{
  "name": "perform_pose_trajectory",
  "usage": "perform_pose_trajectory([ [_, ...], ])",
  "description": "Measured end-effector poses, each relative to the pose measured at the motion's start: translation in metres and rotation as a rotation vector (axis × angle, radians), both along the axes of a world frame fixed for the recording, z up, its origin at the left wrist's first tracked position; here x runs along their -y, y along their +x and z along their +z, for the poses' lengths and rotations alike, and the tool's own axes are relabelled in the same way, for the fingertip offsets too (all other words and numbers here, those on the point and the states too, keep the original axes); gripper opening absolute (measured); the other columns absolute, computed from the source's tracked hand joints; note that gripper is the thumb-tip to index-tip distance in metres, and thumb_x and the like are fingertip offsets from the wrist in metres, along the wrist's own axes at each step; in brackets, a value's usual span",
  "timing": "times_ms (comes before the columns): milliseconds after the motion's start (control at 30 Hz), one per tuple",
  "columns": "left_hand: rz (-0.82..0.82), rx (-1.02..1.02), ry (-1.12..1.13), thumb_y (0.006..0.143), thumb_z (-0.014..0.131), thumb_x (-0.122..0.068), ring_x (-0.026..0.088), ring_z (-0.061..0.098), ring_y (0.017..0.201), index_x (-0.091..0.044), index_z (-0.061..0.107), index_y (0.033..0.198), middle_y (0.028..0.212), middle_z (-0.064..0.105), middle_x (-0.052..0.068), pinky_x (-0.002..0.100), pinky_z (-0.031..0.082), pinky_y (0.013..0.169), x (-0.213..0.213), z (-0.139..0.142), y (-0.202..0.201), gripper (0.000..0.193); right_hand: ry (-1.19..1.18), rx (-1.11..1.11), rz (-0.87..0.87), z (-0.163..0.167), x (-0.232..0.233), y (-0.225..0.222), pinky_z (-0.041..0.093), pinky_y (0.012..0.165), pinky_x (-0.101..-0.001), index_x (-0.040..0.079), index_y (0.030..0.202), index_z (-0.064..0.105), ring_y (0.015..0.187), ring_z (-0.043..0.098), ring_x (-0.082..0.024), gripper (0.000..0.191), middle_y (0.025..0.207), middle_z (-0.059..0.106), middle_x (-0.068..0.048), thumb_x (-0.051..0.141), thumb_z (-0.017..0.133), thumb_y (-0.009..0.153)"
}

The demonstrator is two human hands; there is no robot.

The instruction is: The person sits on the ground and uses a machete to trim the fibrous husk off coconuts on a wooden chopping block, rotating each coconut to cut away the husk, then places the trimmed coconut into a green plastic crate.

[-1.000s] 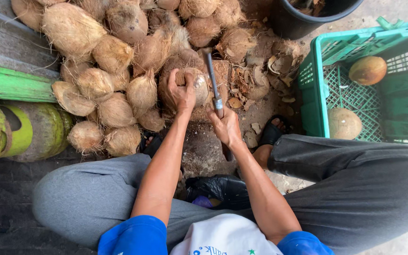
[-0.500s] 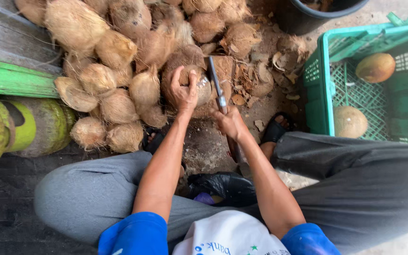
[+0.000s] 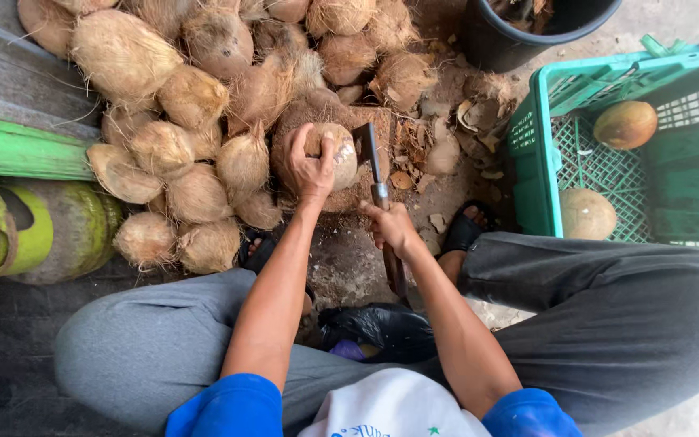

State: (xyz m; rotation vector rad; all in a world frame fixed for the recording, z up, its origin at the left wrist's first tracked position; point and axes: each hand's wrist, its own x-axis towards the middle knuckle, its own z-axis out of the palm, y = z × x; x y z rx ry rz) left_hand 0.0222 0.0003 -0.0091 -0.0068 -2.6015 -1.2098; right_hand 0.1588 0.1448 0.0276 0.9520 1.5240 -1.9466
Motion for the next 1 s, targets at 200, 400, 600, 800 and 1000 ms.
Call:
perform_pose_trajectory([
  [200, -0.013, 0.079, -0.087, 0.092, 0.058, -0.048, 0.021, 0.063, 0.088, -0.014, 0.065, 0.114, 0.107, 0.066, 0.008, 0.039, 0.053, 0.067, 0.019, -0.008, -0.013, 0.041, 0.267, -0.071, 0.186, 0.000, -0.006, 0.001, 0.040, 0.040, -0.0311, 0.012, 0.080, 0.065, 0.041, 0.047, -0.013, 0.027, 0.054, 0.053, -0.001, 0.035, 0.068, 0.095],
  [400, 0.104, 0.501, -0.156, 0.102, 0.047, -0.043, 0.023, 0.060, 0.076, -0.006, 0.062, 0.114, 0.102, 0.070, 0.007, 0.041, 0.047, 0.064, 0.029, 0.010, -0.029, 0.042, 0.266, -0.153, 0.296, 0.012, -0.001, 0.005, 0.043, 0.040, -0.0318, 0.006, 0.080, 0.052, 0.042, 0.049, -0.012, 0.039, 0.057, 0.053, 0.000, 0.037, 0.071, 0.097],
  [600, 0.158, 0.537, 0.263, 0.068, 0.074, -0.066, 0.023, 0.071, 0.087, -0.010, 0.066, 0.121, 0.110, 0.071, 0.011, 0.040, 0.061, 0.071, 0.037, 0.046, -0.019, 0.078, 0.131, -0.254, 0.192, 0.029, 0.009, 0.001, 0.039, 0.038, -0.0308, 0.016, 0.083, 0.062, 0.039, 0.046, -0.012, 0.019, 0.052, 0.048, 0.002, 0.032, 0.068, 0.091],
  [800, -0.009, 0.193, 0.205, 0.080, 0.070, -0.066, 0.030, 0.063, 0.106, -0.010, 0.058, 0.141, 0.132, 0.055, 0.019, 0.048, 0.059, 0.078, 0.022, 0.017, 0.002, 0.084, 0.434, -0.408, 0.157, 0.026, 0.002, 0.000, 0.043, 0.048, -0.0340, 0.006, 0.072, 0.053, 0.050, 0.050, -0.013, 0.045, 0.057, 0.054, -0.001, 0.041, 0.070, 0.096],
  [1000, 0.150, 0.200, 0.102, 0.094, 0.057, -0.066, 0.026, 0.068, 0.102, -0.021, 0.062, 0.134, 0.127, 0.063, 0.011, 0.046, 0.060, 0.074, 0.012, -0.007, 0.010, 0.060, 0.491, -0.251, 0.206, 0.025, 0.001, 0.006, 0.045, 0.050, -0.0372, 0.007, 0.068, 0.054, 0.050, 0.052, -0.015, 0.046, 0.057, 0.056, -0.005, 0.043, 0.068, 0.094],
])
